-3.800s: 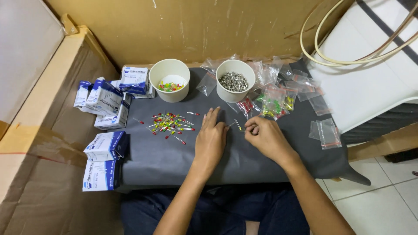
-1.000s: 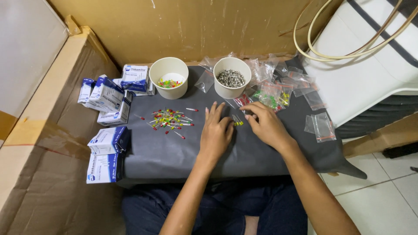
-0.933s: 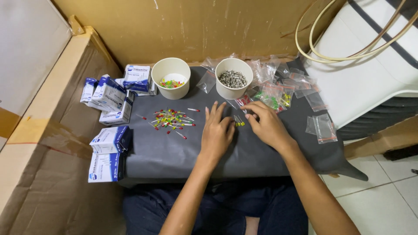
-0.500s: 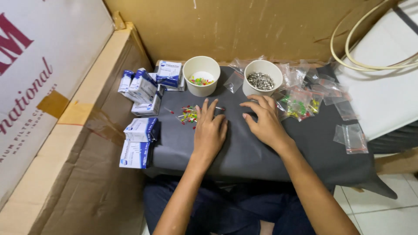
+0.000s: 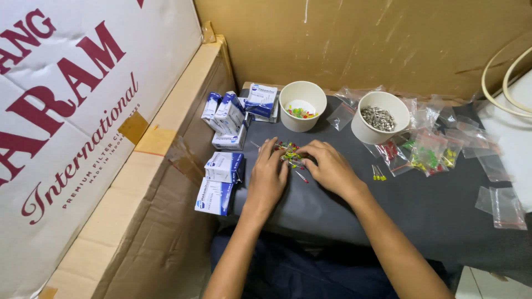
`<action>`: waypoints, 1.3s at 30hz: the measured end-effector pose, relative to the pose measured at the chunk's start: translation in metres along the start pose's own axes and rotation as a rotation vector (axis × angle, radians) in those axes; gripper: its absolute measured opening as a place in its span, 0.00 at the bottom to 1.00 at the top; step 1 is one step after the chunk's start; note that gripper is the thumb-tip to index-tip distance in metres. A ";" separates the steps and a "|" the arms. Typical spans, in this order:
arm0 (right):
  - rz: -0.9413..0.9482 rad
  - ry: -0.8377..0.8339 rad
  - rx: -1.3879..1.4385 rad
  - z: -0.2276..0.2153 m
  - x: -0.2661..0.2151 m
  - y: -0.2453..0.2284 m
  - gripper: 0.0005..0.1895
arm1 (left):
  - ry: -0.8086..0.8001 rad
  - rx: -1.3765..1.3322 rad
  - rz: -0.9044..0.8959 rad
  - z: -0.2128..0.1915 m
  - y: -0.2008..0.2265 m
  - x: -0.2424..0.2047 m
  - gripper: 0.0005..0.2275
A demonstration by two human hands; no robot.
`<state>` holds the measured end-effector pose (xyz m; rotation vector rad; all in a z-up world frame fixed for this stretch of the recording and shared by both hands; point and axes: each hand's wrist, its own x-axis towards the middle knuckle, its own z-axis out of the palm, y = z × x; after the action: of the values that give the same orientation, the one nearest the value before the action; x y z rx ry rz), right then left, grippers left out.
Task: Sorting and bagging small electronic components (LEDs) into individual plastic bags on a workspace table.
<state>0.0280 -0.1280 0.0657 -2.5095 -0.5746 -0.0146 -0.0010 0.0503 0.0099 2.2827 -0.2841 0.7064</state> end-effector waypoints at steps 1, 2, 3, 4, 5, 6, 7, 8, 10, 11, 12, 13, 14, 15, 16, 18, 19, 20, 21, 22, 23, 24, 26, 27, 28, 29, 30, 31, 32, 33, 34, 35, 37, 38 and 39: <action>-0.003 -0.002 0.001 0.001 0.002 -0.002 0.13 | 0.002 0.002 -0.002 -0.004 -0.003 0.002 0.10; -0.001 -0.002 0.009 0.002 0.004 -0.003 0.13 | -0.025 0.022 -0.024 -0.007 -0.006 0.003 0.10; 0.002 -0.003 0.017 0.003 0.007 -0.005 0.13 | -0.052 0.043 -0.047 -0.011 -0.009 0.005 0.10; -0.003 -0.004 0.018 0.005 0.009 -0.003 0.13 | -0.049 0.046 -0.048 -0.015 -0.008 0.005 0.10; 0.006 -0.003 0.012 0.008 0.010 -0.001 0.13 | -0.073 0.055 -0.078 -0.018 -0.008 0.005 0.10; 0.017 0.000 0.007 0.010 0.011 0.002 0.13 | -0.099 0.063 -0.105 -0.020 -0.007 0.004 0.09; 0.015 0.000 0.008 0.011 0.012 0.001 0.13 | -0.098 0.065 -0.105 -0.017 -0.009 0.003 0.09; 0.007 0.002 0.003 0.012 0.013 0.001 0.12 | -0.102 0.076 -0.095 -0.014 -0.012 0.001 0.10; 0.001 0.004 -0.002 0.013 0.016 0.001 0.11 | -0.107 0.085 -0.085 -0.009 -0.014 0.001 0.10; -0.016 0.014 0.001 0.013 0.018 0.000 0.12 | -0.083 0.092 -0.065 -0.009 -0.014 0.002 0.08; -0.030 0.018 0.006 0.014 0.018 -0.001 0.13 | -0.062 0.097 -0.051 -0.008 -0.013 0.001 0.07; -0.025 0.011 0.006 0.015 0.016 -0.003 0.13 | -0.066 0.094 -0.058 -0.008 -0.013 -0.001 0.07; -0.049 0.009 -0.003 0.014 0.018 -0.005 0.12 | -0.064 0.089 -0.056 -0.008 -0.013 0.001 0.07; -0.073 0.008 -0.013 0.012 0.019 -0.008 0.11 | -0.062 0.084 -0.054 -0.008 -0.012 0.004 0.07; -0.073 0.007 -0.015 0.013 0.020 -0.006 0.11 | -0.062 0.082 -0.055 -0.007 -0.011 0.005 0.07; -0.092 -0.015 -0.053 0.015 0.024 -0.004 0.11 | -0.031 0.106 -0.045 -0.007 -0.008 0.007 0.09; -0.091 -0.015 -0.054 0.016 0.026 -0.002 0.11 | -0.031 0.104 -0.044 -0.004 -0.010 0.008 0.09; -0.093 -0.018 -0.062 0.018 0.027 -0.001 0.11 | -0.028 0.115 -0.043 -0.002 -0.011 0.008 0.09; -0.095 -0.021 -0.069 0.019 0.027 0.001 0.11 | -0.024 0.126 -0.043 0.001 -0.012 0.007 0.09; -0.095 -0.029 -0.068 0.021 0.027 0.003 0.11 | -0.025 0.126 -0.051 0.000 -0.010 0.006 0.09; -0.096 -0.030 -0.074 0.023 0.026 0.004 0.12 | -0.029 0.123 -0.058 -0.001 -0.009 0.006 0.09; -0.097 -0.020 -0.082 0.022 0.029 0.006 0.12 | -0.029 0.118 -0.055 -0.001 -0.007 0.010 0.09; -0.104 -0.010 -0.096 0.024 0.030 0.008 0.12 | -0.033 0.121 -0.056 0.003 -0.010 0.011 0.09; -0.109 -0.003 -0.108 0.025 0.029 0.009 0.11 | -0.038 0.125 -0.060 0.004 -0.011 0.011 0.10; -0.109 -0.006 -0.109 0.026 0.028 0.009 0.11 | -0.038 0.124 -0.063 0.002 -0.010 0.011 0.10; -0.106 -0.009 -0.118 0.027 0.027 0.009 0.11 | -0.054 0.114 -0.071 0.000 -0.008 0.011 0.09; -0.105 -0.008 -0.130 0.026 0.029 0.010 0.10 | -0.064 0.102 -0.074 -0.002 -0.006 0.014 0.09; -0.109 -0.007 -0.135 0.026 0.031 0.009 0.10 | -0.058 0.100 -0.074 -0.001 -0.007 0.016 0.09; -0.109 -0.007 -0.140 0.027 0.031 0.009 0.10 | -0.064 0.089 -0.074 0.000 -0.009 0.016 0.09; -0.108 -0.008 -0.145 0.028 0.031 0.009 0.09 | -0.069 0.078 -0.074 0.001 -0.010 0.017 0.08; -0.108 -0.009 -0.143 0.027 0.031 0.008 0.09 | -0.071 0.079 -0.075 0.002 -0.011 0.017 0.08; -0.114 -0.004 -0.137 0.026 0.031 0.007 0.10 | -0.080 0.072 -0.077 0.004 -0.011 0.018 0.07; -0.118 -0.006 -0.129 0.026 0.028 0.005 0.10 | -0.092 0.063 -0.085 0.004 -0.014 0.015 0.07; -0.114 -0.007 -0.121 0.025 0.028 0.005 0.10 | -0.101 0.059 -0.081 0.005 -0.016 0.015 0.07; -0.110 -0.008 -0.112 0.024 0.028 0.004 0.11 | -0.110 0.055 -0.077 0.006 -0.017 0.016 0.06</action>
<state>0.0530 -0.1076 0.0470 -2.5840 -0.7331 -0.0796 0.0216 0.0586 0.0055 2.3752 -0.2294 0.5565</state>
